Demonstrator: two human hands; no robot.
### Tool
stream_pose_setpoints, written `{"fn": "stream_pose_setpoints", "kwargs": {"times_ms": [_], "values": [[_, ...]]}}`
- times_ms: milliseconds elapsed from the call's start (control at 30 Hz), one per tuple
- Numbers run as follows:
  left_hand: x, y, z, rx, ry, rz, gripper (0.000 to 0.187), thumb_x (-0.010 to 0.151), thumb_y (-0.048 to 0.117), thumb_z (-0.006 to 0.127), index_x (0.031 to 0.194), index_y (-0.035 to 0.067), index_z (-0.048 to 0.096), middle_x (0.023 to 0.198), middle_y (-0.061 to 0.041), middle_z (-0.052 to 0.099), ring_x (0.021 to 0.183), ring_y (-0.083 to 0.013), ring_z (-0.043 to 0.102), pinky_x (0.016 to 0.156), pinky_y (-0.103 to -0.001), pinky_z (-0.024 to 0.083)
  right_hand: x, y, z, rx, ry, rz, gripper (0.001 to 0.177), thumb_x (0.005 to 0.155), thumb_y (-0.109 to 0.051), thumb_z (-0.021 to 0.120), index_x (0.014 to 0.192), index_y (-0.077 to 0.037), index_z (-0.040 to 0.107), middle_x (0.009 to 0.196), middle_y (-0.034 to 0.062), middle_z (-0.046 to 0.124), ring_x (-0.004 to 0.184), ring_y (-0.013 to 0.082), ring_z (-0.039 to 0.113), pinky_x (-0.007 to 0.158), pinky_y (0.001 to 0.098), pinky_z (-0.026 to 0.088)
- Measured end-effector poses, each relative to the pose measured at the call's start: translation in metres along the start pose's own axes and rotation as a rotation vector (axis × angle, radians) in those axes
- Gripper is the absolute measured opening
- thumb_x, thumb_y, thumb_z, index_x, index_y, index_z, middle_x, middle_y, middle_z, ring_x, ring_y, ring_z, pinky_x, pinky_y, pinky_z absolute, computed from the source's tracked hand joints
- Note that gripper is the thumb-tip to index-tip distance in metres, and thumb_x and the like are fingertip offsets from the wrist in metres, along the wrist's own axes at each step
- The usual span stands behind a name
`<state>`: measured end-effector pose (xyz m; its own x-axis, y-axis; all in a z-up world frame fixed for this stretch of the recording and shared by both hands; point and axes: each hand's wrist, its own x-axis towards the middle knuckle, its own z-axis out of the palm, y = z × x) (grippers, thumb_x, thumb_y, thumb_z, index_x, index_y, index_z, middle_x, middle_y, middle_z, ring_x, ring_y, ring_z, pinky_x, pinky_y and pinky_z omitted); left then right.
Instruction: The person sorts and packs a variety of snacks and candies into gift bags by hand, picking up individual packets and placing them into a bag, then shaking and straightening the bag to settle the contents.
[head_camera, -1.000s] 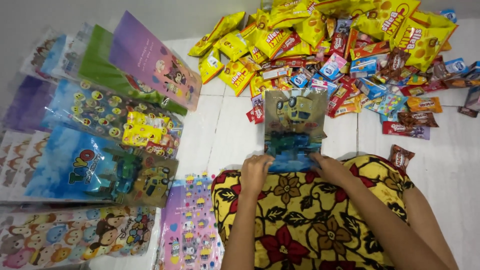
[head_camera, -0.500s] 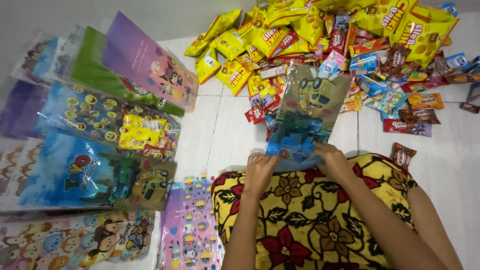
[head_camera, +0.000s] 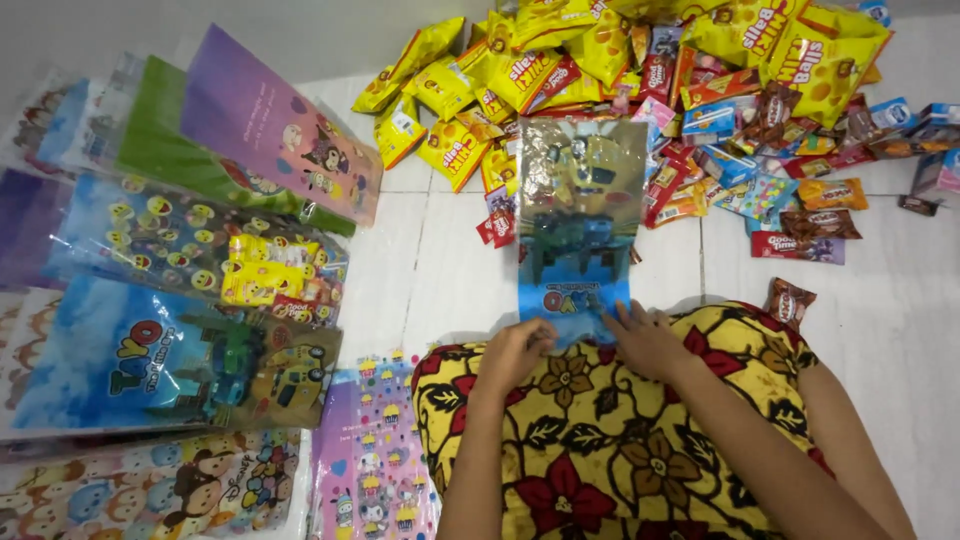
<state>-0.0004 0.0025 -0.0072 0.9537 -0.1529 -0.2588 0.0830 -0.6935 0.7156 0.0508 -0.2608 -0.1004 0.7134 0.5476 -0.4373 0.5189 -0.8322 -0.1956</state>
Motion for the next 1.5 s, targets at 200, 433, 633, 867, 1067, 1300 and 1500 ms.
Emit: {"fn": "stream_pose_setpoints", "kwargs": {"times_ms": [200, 433, 633, 867, 1067, 1300, 1500], "values": [[-0.004, 0.008, -0.008, 0.068, 0.171, 0.165, 0.026, 0.085, 0.019, 0.081, 0.108, 0.021, 0.070, 0.103, -0.005, 0.075, 0.106, -0.0294, 0.071, 0.093, -0.043, 0.056, 0.010, 0.012, -0.019, 0.239, 0.063, -0.005, 0.047, 0.105, -0.018, 0.044, 0.150, -0.023, 0.053, 0.161, 0.0164, 0.042, 0.152, 0.0457, 0.030, 0.114, 0.0647, 0.037], [-0.001, 0.010, -0.010, -0.033, 0.250, 0.026, 0.013, 0.100, 0.022, 0.064, 0.110, 0.026, 0.070, 0.103, 0.000, 0.077, 0.105, -0.0250, 0.072, 0.092, -0.042, 0.058, 0.036, 0.030, -0.003, 0.723, 0.388, 0.217, 0.014, 0.091, -0.020, 0.076, 0.103, -0.022, 0.083, 0.106, 0.0096, 0.080, 0.110, 0.0403, 0.070, 0.092, 0.0499, 0.060], [0.000, 0.014, -0.013, -0.074, 0.320, 0.148, 0.009, 0.095, 0.022, 0.072, 0.104, 0.025, 0.070, 0.103, 0.000, 0.077, 0.105, -0.0250, 0.072, 0.090, -0.041, 0.058, 0.035, 0.020, -0.017, 0.787, 0.379, 0.355, 0.022, 0.082, -0.026, 0.086, 0.101, -0.015, 0.083, 0.102, 0.0177, 0.080, 0.105, 0.0417, 0.072, 0.087, 0.0486, 0.060], [0.009, -0.007, 0.000, 0.186, 0.401, 0.437, 0.006, 0.092, 0.014, 0.074, 0.094, 0.020, 0.074, 0.101, 0.003, 0.075, 0.098, -0.0204, 0.072, 0.086, -0.034, 0.059, 0.025, 0.013, -0.030, 0.838, 0.363, 0.377, 0.019, 0.082, -0.022, 0.085, 0.099, -0.013, 0.083, 0.110, 0.0192, 0.078, 0.112, 0.0435, 0.069, 0.097, 0.0503, 0.056], [0.011, -0.002, 0.007, 0.453, 0.580, 0.603, 0.017, 0.092, 0.005, 0.063, 0.098, 0.020, 0.068, 0.108, 0.003, 0.068, 0.099, -0.0198, 0.068, 0.077, -0.033, 0.058, 0.028, 0.018, -0.023, 0.874, 0.404, 0.371, 0.022, 0.080, -0.022, 0.087, 0.099, -0.011, 0.082, 0.111, 0.0183, 0.078, 0.115, 0.0443, 0.068, 0.098, 0.0530, 0.055], [0.020, -0.039, 0.035, 0.698, 0.584, 0.433, 0.016, 0.086, 0.013, 0.068, 0.098, 0.019, 0.076, 0.120, 0.002, 0.069, 0.118, -0.0200, 0.062, 0.087, -0.037, 0.055, 0.021, 0.015, -0.024, 0.914, 0.444, 0.252, 0.016, 0.086, -0.006, 0.078, 0.101, -0.005, 0.080, 0.117, 0.0168, 0.077, 0.119, 0.0403, 0.067, 0.106, 0.0515, 0.050], [0.013, -0.025, 0.028, 0.556, 0.338, 0.300, 0.032, 0.085, 0.005, 0.057, 0.104, 0.020, 0.078, 0.102, 0.002, 0.073, 0.108, -0.0203, 0.069, 0.075, -0.031, 0.060, 0.033, 0.024, -0.018, 0.921, 0.469, 0.192, 0.013, 0.087, -0.014, 0.081, 0.099, -0.011, 0.080, 0.126, 0.0134, 0.074, 0.122, 0.0378, 0.066, 0.108, 0.0528, 0.048]]}}
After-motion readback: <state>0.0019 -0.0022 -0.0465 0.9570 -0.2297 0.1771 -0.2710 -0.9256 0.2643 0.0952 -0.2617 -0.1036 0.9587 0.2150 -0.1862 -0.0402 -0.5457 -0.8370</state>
